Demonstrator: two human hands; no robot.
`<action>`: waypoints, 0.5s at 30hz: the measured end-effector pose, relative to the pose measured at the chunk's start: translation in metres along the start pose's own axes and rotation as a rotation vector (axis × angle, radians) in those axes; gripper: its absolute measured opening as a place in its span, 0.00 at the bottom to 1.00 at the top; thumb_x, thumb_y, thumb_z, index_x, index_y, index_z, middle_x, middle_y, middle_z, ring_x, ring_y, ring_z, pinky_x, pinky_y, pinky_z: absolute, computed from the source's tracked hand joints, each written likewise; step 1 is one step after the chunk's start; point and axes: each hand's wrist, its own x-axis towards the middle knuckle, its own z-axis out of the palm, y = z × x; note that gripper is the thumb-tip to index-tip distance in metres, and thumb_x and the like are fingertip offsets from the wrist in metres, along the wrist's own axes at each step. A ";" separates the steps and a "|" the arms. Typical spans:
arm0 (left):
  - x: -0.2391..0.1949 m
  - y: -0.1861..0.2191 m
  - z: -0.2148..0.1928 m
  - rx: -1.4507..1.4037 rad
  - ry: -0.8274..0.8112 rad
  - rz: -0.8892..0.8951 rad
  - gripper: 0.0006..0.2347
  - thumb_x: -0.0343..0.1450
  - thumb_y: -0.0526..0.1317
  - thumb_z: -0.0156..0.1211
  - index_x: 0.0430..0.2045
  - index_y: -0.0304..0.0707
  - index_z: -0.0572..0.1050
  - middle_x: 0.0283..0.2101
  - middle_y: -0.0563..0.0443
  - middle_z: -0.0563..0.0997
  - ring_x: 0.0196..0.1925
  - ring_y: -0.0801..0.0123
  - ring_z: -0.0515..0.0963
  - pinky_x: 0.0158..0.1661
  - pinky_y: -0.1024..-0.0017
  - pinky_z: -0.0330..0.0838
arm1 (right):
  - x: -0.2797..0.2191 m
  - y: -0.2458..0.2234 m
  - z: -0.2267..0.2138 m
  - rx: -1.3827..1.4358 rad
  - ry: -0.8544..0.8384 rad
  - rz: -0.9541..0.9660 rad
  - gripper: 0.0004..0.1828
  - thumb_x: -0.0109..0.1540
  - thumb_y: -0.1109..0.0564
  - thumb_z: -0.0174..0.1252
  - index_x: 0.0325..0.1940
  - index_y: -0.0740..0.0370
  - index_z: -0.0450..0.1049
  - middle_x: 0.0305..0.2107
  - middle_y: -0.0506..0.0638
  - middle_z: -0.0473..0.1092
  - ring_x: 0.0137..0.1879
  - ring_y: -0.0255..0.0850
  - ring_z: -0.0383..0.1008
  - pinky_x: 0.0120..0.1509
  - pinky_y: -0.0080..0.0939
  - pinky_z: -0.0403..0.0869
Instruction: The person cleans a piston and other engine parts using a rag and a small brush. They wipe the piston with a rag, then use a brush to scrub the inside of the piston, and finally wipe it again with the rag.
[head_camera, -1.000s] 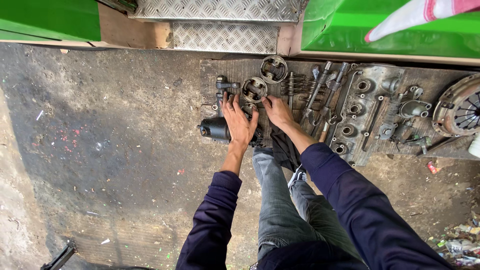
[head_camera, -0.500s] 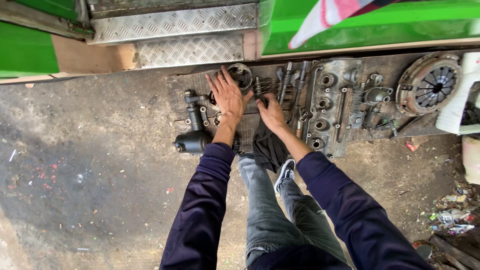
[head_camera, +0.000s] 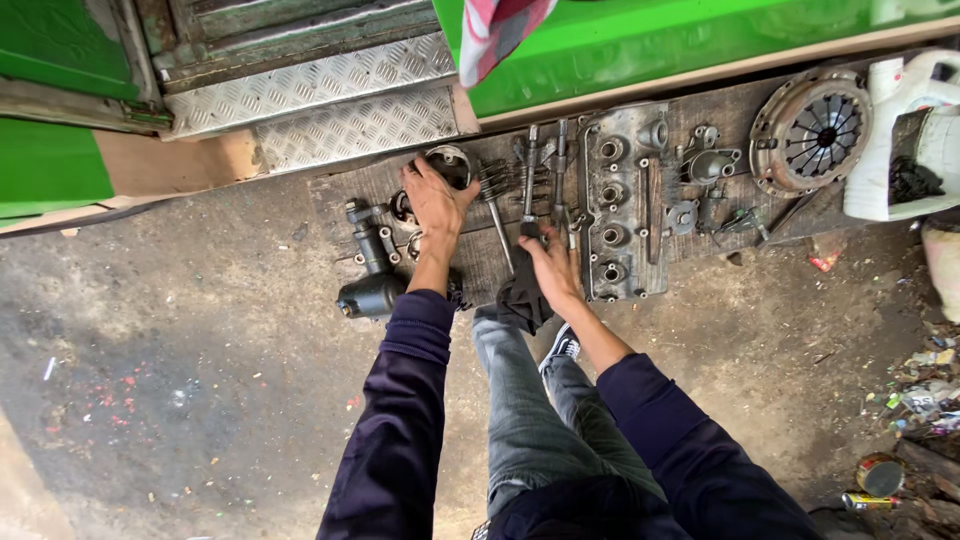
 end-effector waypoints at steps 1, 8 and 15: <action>-0.001 0.006 -0.007 -0.049 0.035 0.026 0.56 0.52 0.61 0.80 0.62 0.12 0.53 0.63 0.11 0.61 0.65 0.31 0.62 0.65 0.56 0.56 | 0.001 0.011 0.000 0.205 -0.012 -0.014 0.22 0.63 0.50 0.57 0.59 0.61 0.67 0.39 0.52 0.74 0.43 0.38 0.75 0.52 0.37 0.71; -0.088 0.024 -0.080 -0.784 -0.294 0.050 0.41 0.55 0.55 0.71 0.58 0.25 0.65 0.52 0.36 0.79 0.56 0.51 0.80 0.62 0.59 0.72 | -0.025 0.086 -0.024 1.028 -0.097 0.069 0.17 0.65 0.55 0.54 0.56 0.66 0.71 0.51 0.52 0.73 0.58 0.43 0.72 0.67 0.46 0.70; -0.177 0.066 -0.077 -0.957 -0.349 0.114 0.41 0.57 0.46 0.76 0.62 0.25 0.61 0.53 0.39 0.79 0.56 0.57 0.78 0.60 0.65 0.71 | -0.118 0.085 -0.096 1.230 -0.176 0.075 0.21 0.68 0.52 0.48 0.62 0.65 0.70 0.56 0.58 0.73 0.62 0.49 0.74 0.69 0.50 0.70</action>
